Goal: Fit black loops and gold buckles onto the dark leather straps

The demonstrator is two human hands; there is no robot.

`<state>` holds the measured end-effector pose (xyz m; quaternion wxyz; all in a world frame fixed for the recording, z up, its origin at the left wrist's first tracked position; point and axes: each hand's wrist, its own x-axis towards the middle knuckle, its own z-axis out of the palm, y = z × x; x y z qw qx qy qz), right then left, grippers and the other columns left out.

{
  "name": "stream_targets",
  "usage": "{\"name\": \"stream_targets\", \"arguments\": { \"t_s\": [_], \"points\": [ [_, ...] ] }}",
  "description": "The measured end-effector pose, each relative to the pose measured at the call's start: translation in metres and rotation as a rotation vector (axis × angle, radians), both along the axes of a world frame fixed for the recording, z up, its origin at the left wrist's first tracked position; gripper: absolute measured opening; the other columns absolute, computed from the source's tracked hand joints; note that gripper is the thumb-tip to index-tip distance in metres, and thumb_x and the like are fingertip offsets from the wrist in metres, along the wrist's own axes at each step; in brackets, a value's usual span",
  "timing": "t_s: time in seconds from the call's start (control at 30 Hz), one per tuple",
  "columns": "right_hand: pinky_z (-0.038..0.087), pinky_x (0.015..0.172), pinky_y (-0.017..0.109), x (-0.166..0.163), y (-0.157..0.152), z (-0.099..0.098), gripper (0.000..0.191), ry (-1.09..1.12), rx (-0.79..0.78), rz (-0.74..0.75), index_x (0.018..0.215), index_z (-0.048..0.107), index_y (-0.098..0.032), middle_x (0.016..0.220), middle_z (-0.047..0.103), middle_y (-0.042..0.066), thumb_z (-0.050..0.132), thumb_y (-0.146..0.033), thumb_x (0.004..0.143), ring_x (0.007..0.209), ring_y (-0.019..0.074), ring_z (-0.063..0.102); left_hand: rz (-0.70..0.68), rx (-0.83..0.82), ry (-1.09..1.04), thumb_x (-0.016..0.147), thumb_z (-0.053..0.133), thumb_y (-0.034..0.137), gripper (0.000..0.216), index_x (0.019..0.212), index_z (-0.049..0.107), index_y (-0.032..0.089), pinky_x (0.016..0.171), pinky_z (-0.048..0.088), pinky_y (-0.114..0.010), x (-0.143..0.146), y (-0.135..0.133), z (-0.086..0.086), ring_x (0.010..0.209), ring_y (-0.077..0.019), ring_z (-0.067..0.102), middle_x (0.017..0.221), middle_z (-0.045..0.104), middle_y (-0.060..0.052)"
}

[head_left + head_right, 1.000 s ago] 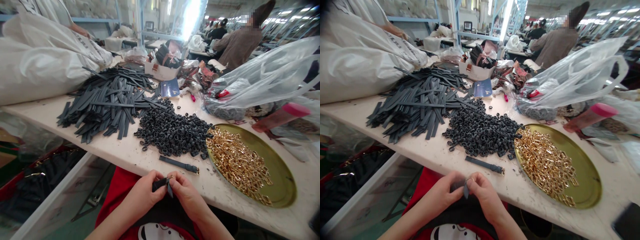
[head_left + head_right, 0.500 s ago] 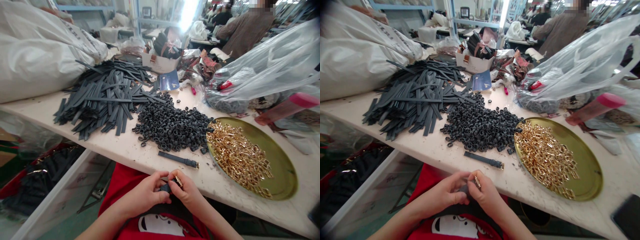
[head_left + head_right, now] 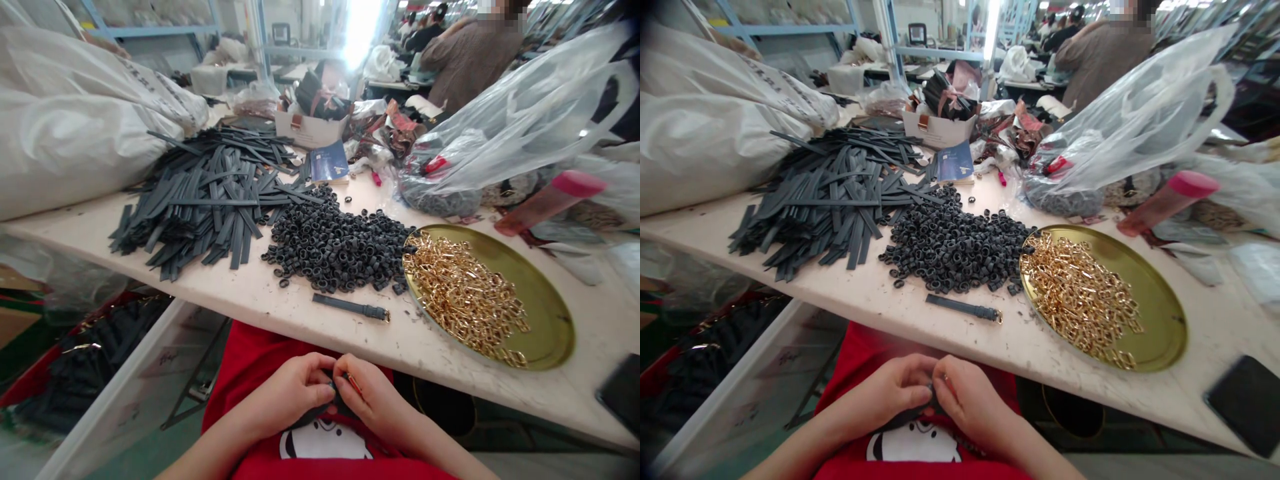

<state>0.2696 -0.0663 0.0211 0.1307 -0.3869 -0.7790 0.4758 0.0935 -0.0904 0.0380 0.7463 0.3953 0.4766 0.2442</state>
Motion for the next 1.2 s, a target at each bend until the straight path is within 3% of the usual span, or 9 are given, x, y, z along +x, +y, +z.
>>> {"name": "stream_targets", "arguments": {
  "t_s": [0.1, 0.17, 0.27, 0.43, 0.6, 0.7, 0.83, 1.0, 1.2],
  "points": [
    [0.037, 0.062, 0.027, 0.002, -0.008, -0.002, 0.018, 0.036, -0.062, -0.046, 0.082, 0.048, -0.021, 0.077, 0.056, 0.002, 0.034, -0.031, 0.089, 0.069, 0.0148, 0.050, -0.028, 0.020, 0.013, 0.071, 0.053, 0.016, 0.031, 0.101, 0.055, 0.013, 0.060, 0.044, -0.020, 0.000, -0.003, 0.002, 0.070, -0.0140, 0.060, 0.082, 0.066, -0.005],
    [0.039, 0.064, 0.027, 0.001, -0.012, -0.005, 0.018, 0.046, -0.048, -0.095, 0.087, 0.047, -0.021, 0.079, 0.056, 0.003, 0.032, -0.031, 0.090, 0.071, 0.0152, 0.051, -0.106, 0.010, 0.092, 0.077, 0.049, 0.024, 0.019, 0.090, 0.057, 0.012, 0.054, 0.042, -0.019, -0.001, -0.006, 0.004, 0.061, -0.0134, 0.059, 0.071, 0.064, -0.004],
    [0.041, 0.068, 0.029, -0.003, -0.015, -0.008, 0.018, 0.055, 0.010, -0.142, 0.092, 0.046, -0.020, 0.082, 0.057, 0.004, 0.032, -0.031, 0.090, 0.075, 0.0159, 0.053, -0.225, 0.038, 0.231, 0.084, 0.038, 0.031, 0.027, 0.071, 0.053, 0.013, 0.045, 0.039, -0.018, -0.002, -0.005, 0.009, 0.049, -0.0124, 0.055, 0.057, 0.058, -0.002],
    [0.044, 0.069, 0.028, -0.005, 0.001, -0.011, 0.022, 0.104, 0.089, -0.263, 0.096, 0.047, -0.020, 0.083, 0.059, 0.004, 0.028, -0.030, 0.091, 0.077, 0.0153, 0.056, -0.340, 0.335, 0.410, 0.086, 0.034, 0.028, 0.029, 0.075, 0.056, 0.015, 0.049, 0.039, -0.020, 0.007, 0.026, 0.012, 0.048, -0.0117, 0.053, 0.060, 0.058, 0.000],
    [0.042, 0.077, 0.039, 0.006, 0.043, -0.019, 0.019, -0.207, 0.639, -0.446, 0.088, 0.055, -0.017, 0.089, 0.060, 0.009, 0.041, -0.030, 0.086, 0.085, 0.0226, 0.054, -0.241, 0.809, 0.885, 0.082, 0.053, 0.033, 0.018, 0.085, 0.060, 0.017, 0.071, 0.043, -0.029, 0.015, 0.069, 0.000, 0.080, -0.0207, 0.057, 0.084, 0.062, -0.005],
    [0.037, 0.086, 0.043, 0.013, 0.063, -0.031, 0.023, -0.315, 0.965, -0.393, 0.099, 0.058, -0.018, 0.104, 0.060, 0.010, 0.048, -0.031, 0.083, 0.098, 0.0262, 0.052, -0.138, 0.993, 0.982, 0.080, 0.059, 0.032, 0.018, 0.094, 0.058, 0.020, 0.082, 0.042, -0.029, 0.001, 0.086, -0.007, 0.091, -0.0192, 0.053, 0.097, 0.059, -0.003],
    [0.030, 0.096, 0.045, 0.016, 0.077, -0.046, 0.030, -0.334, 1.122, -0.229, 0.104, 0.058, -0.021, 0.107, 0.062, 0.007, 0.051, -0.038, 0.080, 0.105, 0.0264, 0.051, 0.078, 0.887, 1.302, 0.085, 0.050, 0.025, 0.012, 0.093, 0.058, 0.021, 0.086, 0.039, -0.026, -0.061, 0.114, -0.006, 0.093, -0.0162, 0.053, 0.098, 0.058, -0.002],
    [0.029, 0.096, 0.044, 0.013, 0.084, -0.046, 0.034, -0.332, 1.180, -0.235, 0.105, 0.057, -0.018, 0.104, 0.064, 0.008, 0.051, -0.038, 0.078, 0.101, 0.0257, 0.054, 0.409, 0.568, 1.582, 0.081, 0.048, 0.020, 0.026, 0.103, 0.052, 0.006, 0.079, 0.041, -0.040, -0.155, 0.146, -0.012, 0.094, -0.0303, 0.054, 0.101, 0.056, -0.020],
    [0.029, 0.097, 0.046, 0.013, 0.081, -0.049, 0.038, -0.343, 1.155, -0.295, 0.106, 0.056, -0.015, 0.105, 0.063, 0.011, 0.050, -0.039, 0.077, 0.103, 0.0271, 0.053, 0.562, 0.445, 1.490, 0.078, 0.051, 0.030, 0.016, 0.081, 0.056, 0.016, 0.062, 0.044, -0.028, -0.178, 0.135, -0.025, 0.070, -0.0216, 0.060, 0.073, 0.062, -0.006]
  ]
}}
